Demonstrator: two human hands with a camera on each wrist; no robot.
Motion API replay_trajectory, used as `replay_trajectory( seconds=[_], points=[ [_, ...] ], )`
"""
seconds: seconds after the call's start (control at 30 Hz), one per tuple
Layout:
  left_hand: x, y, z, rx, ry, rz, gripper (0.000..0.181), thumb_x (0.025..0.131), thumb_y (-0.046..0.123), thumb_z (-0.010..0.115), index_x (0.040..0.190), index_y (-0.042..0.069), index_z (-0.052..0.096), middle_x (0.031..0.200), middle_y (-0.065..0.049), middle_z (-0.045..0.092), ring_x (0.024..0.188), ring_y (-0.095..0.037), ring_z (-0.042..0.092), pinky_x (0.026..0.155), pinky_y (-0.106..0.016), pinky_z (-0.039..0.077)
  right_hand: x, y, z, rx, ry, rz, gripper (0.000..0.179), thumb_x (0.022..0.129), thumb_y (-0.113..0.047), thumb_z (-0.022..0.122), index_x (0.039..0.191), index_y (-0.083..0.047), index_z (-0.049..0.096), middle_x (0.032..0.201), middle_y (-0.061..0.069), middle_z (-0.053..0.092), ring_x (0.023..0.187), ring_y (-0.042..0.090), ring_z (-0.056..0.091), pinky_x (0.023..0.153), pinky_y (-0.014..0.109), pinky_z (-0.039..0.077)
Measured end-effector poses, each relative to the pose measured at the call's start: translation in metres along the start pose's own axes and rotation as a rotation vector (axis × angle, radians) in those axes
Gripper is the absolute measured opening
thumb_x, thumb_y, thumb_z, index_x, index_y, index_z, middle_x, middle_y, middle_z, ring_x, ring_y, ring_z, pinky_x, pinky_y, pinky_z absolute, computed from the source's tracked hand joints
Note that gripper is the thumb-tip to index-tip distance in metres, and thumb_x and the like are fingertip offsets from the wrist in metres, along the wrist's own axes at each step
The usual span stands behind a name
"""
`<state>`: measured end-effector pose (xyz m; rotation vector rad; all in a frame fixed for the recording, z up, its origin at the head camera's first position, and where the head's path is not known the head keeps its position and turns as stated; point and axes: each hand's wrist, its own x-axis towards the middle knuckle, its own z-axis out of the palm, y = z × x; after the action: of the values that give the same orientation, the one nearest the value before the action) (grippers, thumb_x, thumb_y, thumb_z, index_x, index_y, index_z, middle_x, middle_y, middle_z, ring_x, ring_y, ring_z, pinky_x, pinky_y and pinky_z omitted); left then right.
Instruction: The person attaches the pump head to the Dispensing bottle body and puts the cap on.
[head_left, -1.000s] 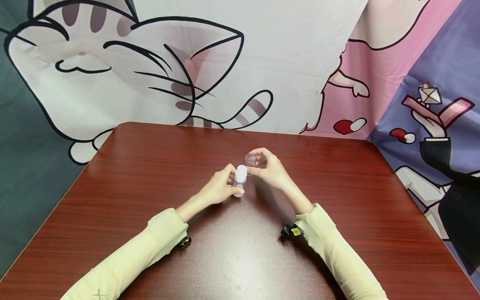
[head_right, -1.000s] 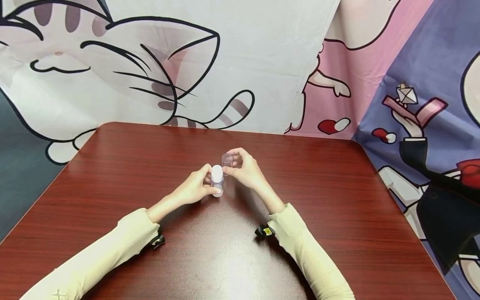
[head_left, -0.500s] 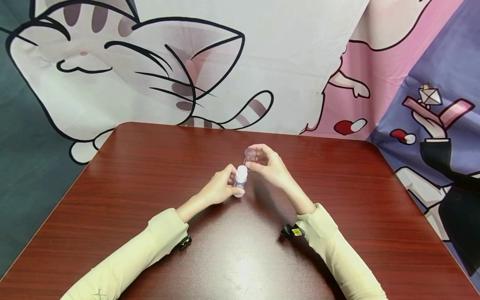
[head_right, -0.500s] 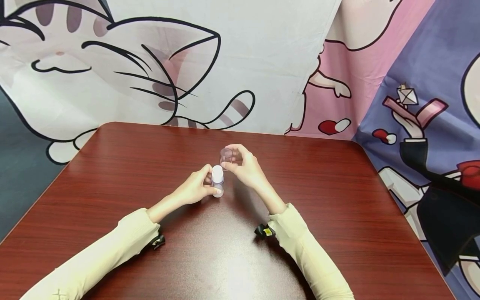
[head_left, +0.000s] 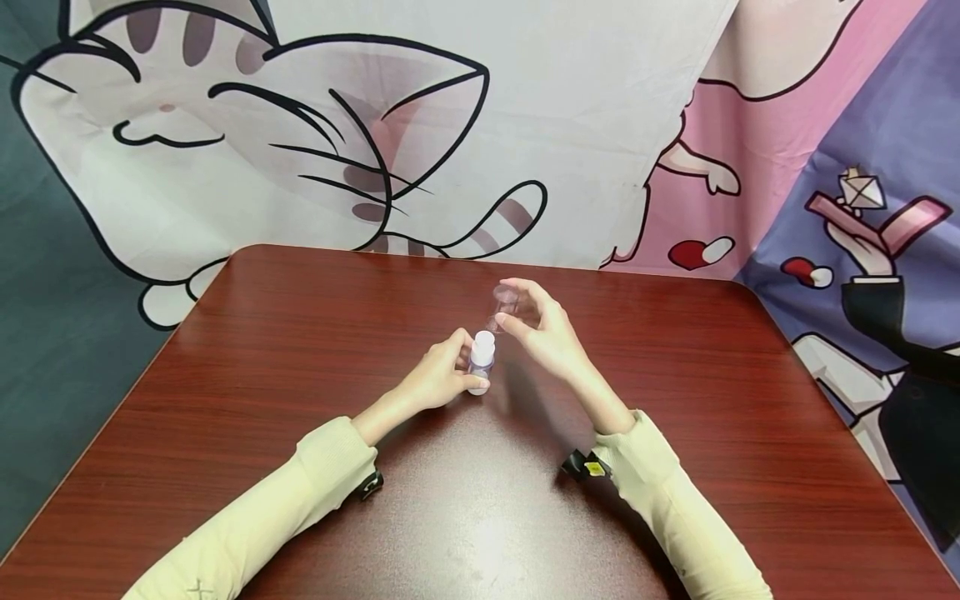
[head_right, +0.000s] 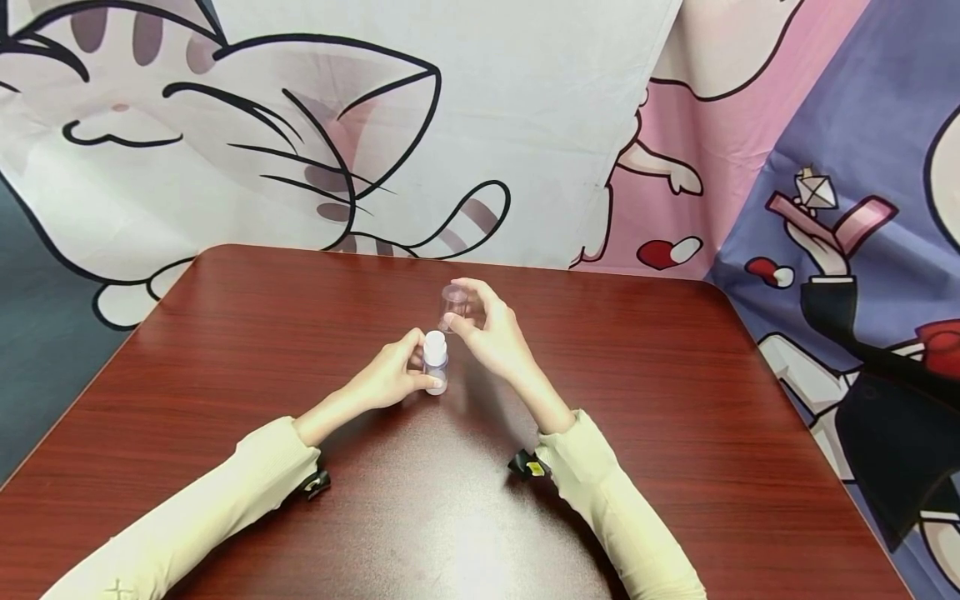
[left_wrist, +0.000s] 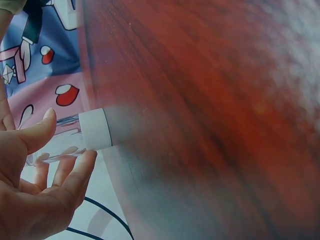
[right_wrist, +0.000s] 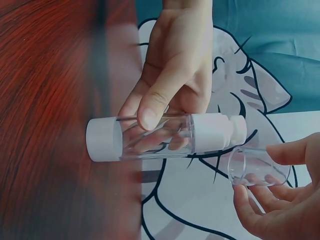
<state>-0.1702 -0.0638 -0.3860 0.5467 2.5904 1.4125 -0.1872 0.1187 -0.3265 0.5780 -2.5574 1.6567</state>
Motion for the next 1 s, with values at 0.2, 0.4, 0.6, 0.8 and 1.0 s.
replay_trajectory(
  seconds=[0.2,0.4,0.6,0.8,1.0],
  points=[
    [0.000,0.000,0.000,0.000,0.001,-0.006,0.041,0.079,0.008,0.078,0.105,0.003,0.048,0.102,-0.016,0.068,0.092,-0.024,0.067,0.081,-0.032,0.058,-0.003,-0.005,0.002,0.042,0.003,-0.018,0.042,0.092,-0.003,0.059,0.133,-0.008,0.049,0.123,0.018,0.061,0.105,0.033,0.064,0.094,0.045,0.052],
    [-0.001,0.001,-0.001,0.007,-0.001,-0.001,0.041,0.079,0.009,0.078,0.106,0.003,0.047,0.102,-0.016,0.068,0.093,-0.024,0.067,0.081,-0.032,0.058,-0.007,-0.008,0.004,0.031,-0.004,-0.069,0.043,0.092,-0.004,0.059,0.133,-0.008,0.049,0.123,0.019,0.061,0.106,0.029,0.062,0.097,0.045,0.049],
    [-0.002,0.002,-0.001,0.002,0.000,-0.003,0.042,0.078,0.009,0.079,0.105,0.003,0.048,0.101,-0.015,0.069,0.091,-0.023,0.067,0.081,-0.032,0.058,-0.010,-0.009,0.007,0.036,-0.011,-0.089,0.045,0.091,-0.005,0.061,0.134,-0.007,0.047,0.123,0.017,0.062,0.107,0.029,0.061,0.098,0.044,0.050],
    [-0.002,0.002,-0.001,-0.002,-0.002,-0.005,0.042,0.078,0.008,0.078,0.106,0.003,0.047,0.102,-0.016,0.069,0.092,-0.024,0.068,0.080,-0.033,0.058,-0.013,-0.007,0.009,0.026,-0.024,-0.101,0.044,0.090,-0.004,0.063,0.131,-0.007,0.048,0.122,0.015,0.063,0.106,0.028,0.063,0.096,0.043,0.051],
    [-0.001,0.001,-0.001,0.012,-0.002,0.001,0.041,0.079,0.009,0.078,0.106,0.003,0.047,0.101,-0.016,0.069,0.092,-0.024,0.068,0.080,-0.034,0.058,-0.014,-0.006,0.010,0.049,-0.040,-0.103,0.045,0.089,-0.003,0.063,0.131,-0.005,0.047,0.123,0.018,0.062,0.107,0.029,0.063,0.095,0.045,0.052]
  ],
)
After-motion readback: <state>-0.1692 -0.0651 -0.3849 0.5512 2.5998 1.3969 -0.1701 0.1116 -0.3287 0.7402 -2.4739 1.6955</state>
